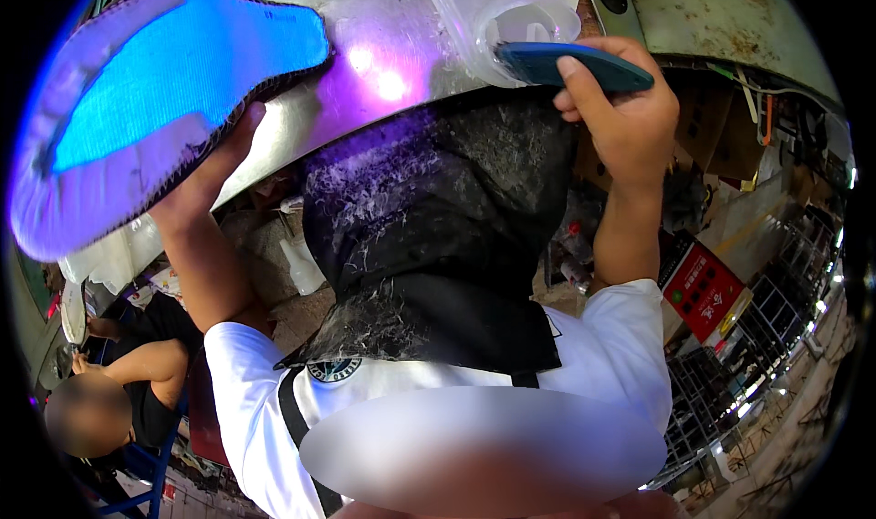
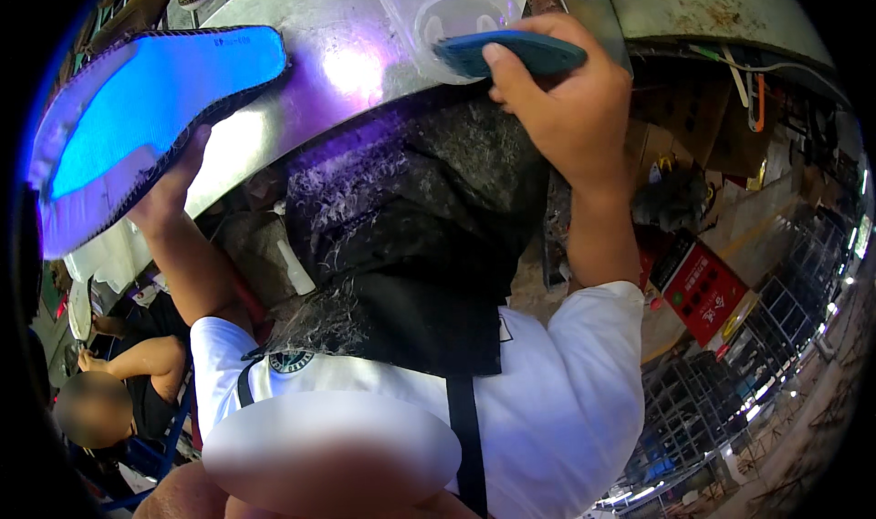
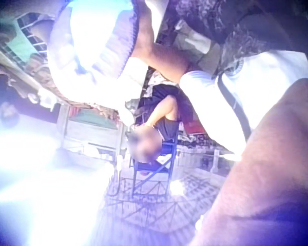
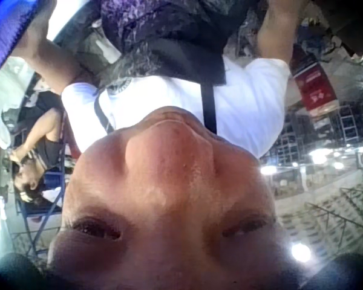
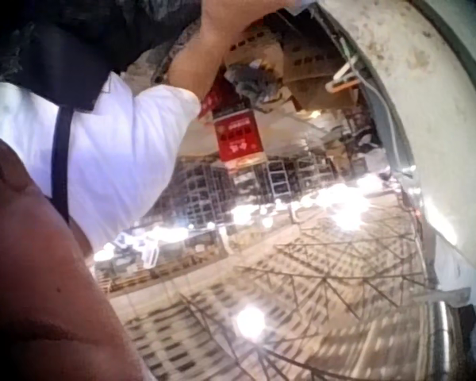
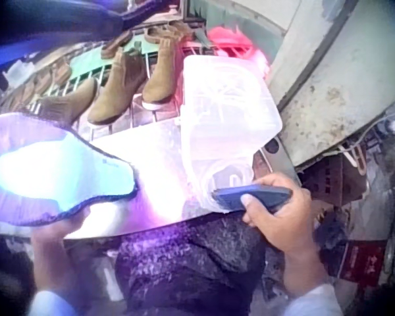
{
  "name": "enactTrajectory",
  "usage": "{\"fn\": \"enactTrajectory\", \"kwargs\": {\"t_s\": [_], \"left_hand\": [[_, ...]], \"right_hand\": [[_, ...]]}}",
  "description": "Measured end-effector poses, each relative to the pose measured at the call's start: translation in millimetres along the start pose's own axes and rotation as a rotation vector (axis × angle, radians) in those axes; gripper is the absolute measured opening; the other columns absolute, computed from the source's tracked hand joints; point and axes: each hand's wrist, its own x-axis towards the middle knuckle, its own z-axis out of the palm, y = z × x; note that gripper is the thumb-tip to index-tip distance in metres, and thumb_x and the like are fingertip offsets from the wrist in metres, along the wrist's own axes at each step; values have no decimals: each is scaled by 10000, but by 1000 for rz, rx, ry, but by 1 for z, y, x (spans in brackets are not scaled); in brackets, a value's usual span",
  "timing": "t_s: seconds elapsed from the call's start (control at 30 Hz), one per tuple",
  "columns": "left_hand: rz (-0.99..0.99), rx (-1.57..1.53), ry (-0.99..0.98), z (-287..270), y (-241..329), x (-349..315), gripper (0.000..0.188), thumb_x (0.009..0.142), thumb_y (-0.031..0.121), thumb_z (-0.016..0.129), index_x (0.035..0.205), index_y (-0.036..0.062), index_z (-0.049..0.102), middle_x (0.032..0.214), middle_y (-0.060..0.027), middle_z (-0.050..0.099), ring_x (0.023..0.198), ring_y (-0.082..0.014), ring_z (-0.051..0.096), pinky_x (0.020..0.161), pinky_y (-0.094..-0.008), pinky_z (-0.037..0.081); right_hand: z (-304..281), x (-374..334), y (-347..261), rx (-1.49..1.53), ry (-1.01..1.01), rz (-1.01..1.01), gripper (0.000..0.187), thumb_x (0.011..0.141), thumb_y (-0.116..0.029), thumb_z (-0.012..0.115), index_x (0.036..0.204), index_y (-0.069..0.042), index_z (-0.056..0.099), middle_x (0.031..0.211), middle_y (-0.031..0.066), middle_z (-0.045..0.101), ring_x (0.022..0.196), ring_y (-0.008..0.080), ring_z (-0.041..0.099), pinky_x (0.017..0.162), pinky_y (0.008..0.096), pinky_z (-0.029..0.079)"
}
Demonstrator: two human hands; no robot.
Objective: The person applies a liquid substance to the edges and soles of boots using a handheld brush. They carefully spread the substance along the perimeter of the boot upper where it meets the sole and across the sole itself.
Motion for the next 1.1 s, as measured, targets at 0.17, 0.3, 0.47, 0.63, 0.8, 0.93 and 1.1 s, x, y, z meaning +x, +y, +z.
{"fn": "enactTrajectory", "kwargs": {"t_s": [0.17,0.3,0.47,0.63,0.8,0.93,1.1], "left_hand": [[-156,-451,-23,23,13,-7,549,814,221,834,1301,51,648,1338,-129,644,1151,-258,666,1002,-396,521],[-190,-503,-13,24,17,-10,522,843,223,781,1309,41,633,1350,-144,633,1161,-274,660,1014,-406,508],[-200,-539,0,29,18,-10,492,879,226,714,1319,28,615,1364,-164,620,1173,-293,652,1029,-419,492],[-219,-559,41,33,17,-9,467,916,229,647,1328,15,597,1379,-183,606,1185,-313,644,1044,-431,477],[-247,-622,91,32,34,-26,449,952,232,580,1338,3,579,1393,-203,592,1197,-333,637,1059,-443,461],[-217,-809,234,40,55,-45,439,981,234,527,1346,-7,565,1405,-218,581,1207,-348,631,1071,-453,448],[89,-406,190,54,34,-87,500,1019,319,376,1380,-6,497,1395,-281,561,1239,-412,600,1125,-523,375]], "right_hand": [[17,15,22,-10,135,-253,212,901,-110,793,1053,17,717,825,98,754,727,130,728,682,254,579],[-5,23,15,-299,-133,-404,236,885,-146,815,1059,-10,734,881,89,766,791,138,739,715,267,574],[-9,28,16,-266,-119,-373,245,899,-152,801,1091,-14,739,885,71,750,782,131,707,709,252,551],[-28,37,18,-248,-302,-449,246,895,-175,808,1068,-14,740,853,87,745,752,143,713,682,266,572],[-22,21,27,403,-92,216,240,914,-138,767,1049,52,708,792,97,717,665,156,691,564,275,569],[-23,-1,38,741,118,351,215,933,-130,725,1061,41,699,903,144,738,679,224,733,543,322,601],[25,-51,61,848,-48,316,320,928,-139,693,1118,111,631,866,207,710,617,265,711,494,376,593]]}}
